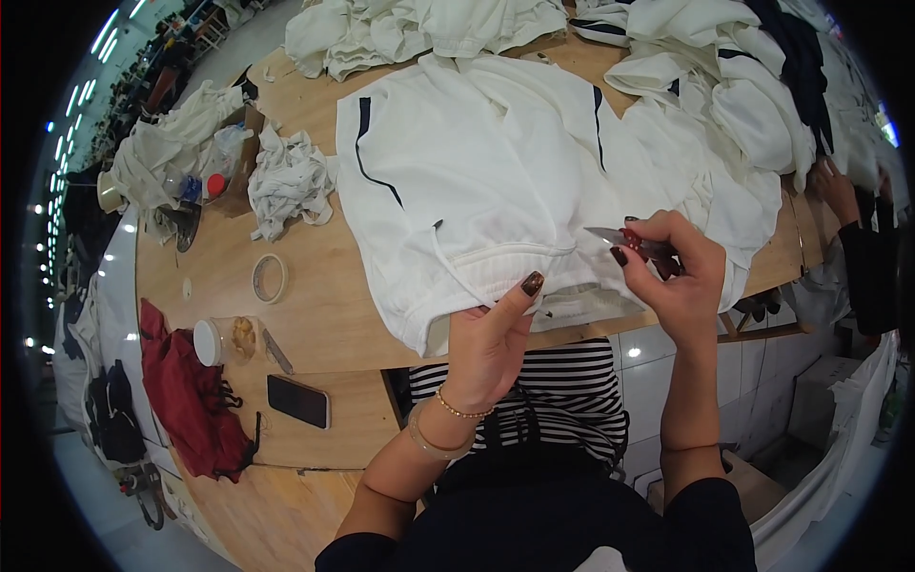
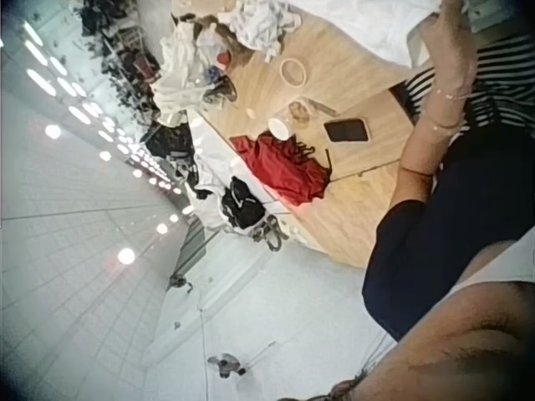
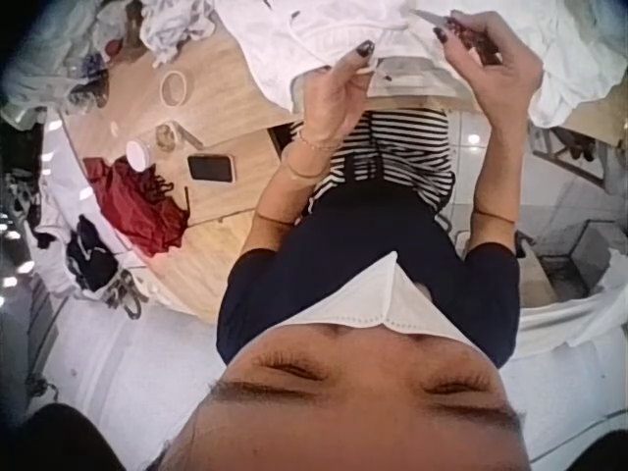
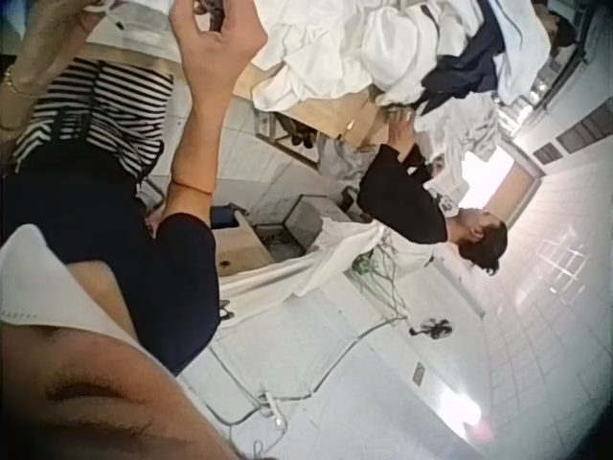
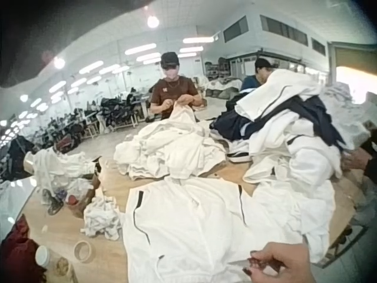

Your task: The recorder uses thread snips to trim excess threads from white athletic shorts on a factory work table.

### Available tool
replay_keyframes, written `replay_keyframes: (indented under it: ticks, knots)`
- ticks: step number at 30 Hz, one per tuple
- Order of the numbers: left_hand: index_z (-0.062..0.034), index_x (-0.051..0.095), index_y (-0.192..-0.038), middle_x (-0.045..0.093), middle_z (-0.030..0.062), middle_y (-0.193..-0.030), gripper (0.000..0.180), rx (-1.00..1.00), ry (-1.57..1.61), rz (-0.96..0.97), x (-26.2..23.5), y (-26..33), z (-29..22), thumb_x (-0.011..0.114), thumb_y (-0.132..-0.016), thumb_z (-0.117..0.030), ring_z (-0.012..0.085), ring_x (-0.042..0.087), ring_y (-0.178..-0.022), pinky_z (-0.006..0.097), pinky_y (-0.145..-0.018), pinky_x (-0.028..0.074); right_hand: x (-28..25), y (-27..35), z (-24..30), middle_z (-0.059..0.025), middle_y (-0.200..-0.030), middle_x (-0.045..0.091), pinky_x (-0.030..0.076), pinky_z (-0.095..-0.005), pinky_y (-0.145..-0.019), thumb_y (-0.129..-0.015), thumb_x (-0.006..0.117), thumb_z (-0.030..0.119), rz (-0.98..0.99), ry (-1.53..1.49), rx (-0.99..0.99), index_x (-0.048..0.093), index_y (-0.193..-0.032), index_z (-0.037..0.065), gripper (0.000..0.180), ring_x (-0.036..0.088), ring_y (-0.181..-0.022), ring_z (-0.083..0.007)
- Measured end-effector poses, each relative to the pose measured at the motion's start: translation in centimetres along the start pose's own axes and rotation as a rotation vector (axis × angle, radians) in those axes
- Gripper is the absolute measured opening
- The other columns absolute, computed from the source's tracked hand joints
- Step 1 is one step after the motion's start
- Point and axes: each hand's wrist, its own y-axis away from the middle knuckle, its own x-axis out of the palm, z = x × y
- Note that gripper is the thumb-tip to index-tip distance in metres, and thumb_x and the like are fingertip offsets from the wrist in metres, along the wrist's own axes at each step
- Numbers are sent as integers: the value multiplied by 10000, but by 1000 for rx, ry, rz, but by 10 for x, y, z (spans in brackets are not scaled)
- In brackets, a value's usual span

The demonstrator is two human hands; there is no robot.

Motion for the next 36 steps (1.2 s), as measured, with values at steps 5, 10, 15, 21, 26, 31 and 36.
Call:
replay_keyframes:
  ticks: [5,10,15,21,26,31,36]
  knots:
    - [-20,486,-1249,591,71,-1178,401,-28,10,-27,-1,4,-4,601,-870,41,153,577,-1074,297,-950,460,6,0,8,-57,-735,639,499,-202,-582,-702,729,2,29,128,-102,619,-866,-38,201,621,-650,-95]
    - [-14,518,-1215,628,68,-1108,342,46,-48,-28,4,6,-5,597,-882,-10,166,608,-1013,358,-941,475,10,-3,9,-75,-691,610,490,-237,-537,-685,733,2,36,208,-237,624,-861,-28,209,615,-598,-151]
    - [-18,504,-1233,620,72,-1126,363,30,-54,-32,2,8,-5,596,-882,-12,167,599,-1035,359,-944,474,15,-2,5,-82,-689,607,485,-253,-524,-678,733,-5,7,171,-283,624,-858,-24,211,603,-580,-170]
    - [-17,487,-1246,591,69,-1181,381,16,21,0,1,9,-6,589,-882,34,149,577,-1079,286,-946,465,13,-3,9,-78,-682,604,481,-250,-519,-672,737,-6,24,198,-320,622,-854,-22,216,596,-573,-165]
    - [-22,488,-1248,588,69,-1191,376,6,20,12,3,10,-8,581,-887,30,151,573,-1091,289,-954,461,14,-3,9,-74,-679,600,476,-245,-514,-672,741,-7,21,197,-321,621,-858,-18,221,593,-570,-159]
    - [-23,489,-1248,588,70,-1193,372,14,16,22,2,10,-7,576,-890,27,152,571,-1098,292,-958,459,14,-2,11,-74,-680,598,477,-243,-514,-669,744,-9,22,188,-313,621,-859,-16,226,591,-570,-158]
    - [-22,485,-1254,588,73,-1193,376,12,20,41,-1,10,-6,574,-892,26,156,572,-1097,296,-961,459,16,-3,10,-77,-689,602,475,-243,-512,-665,749,-8,44,190,-324,620,-856,-16,230,588,-569,-157]
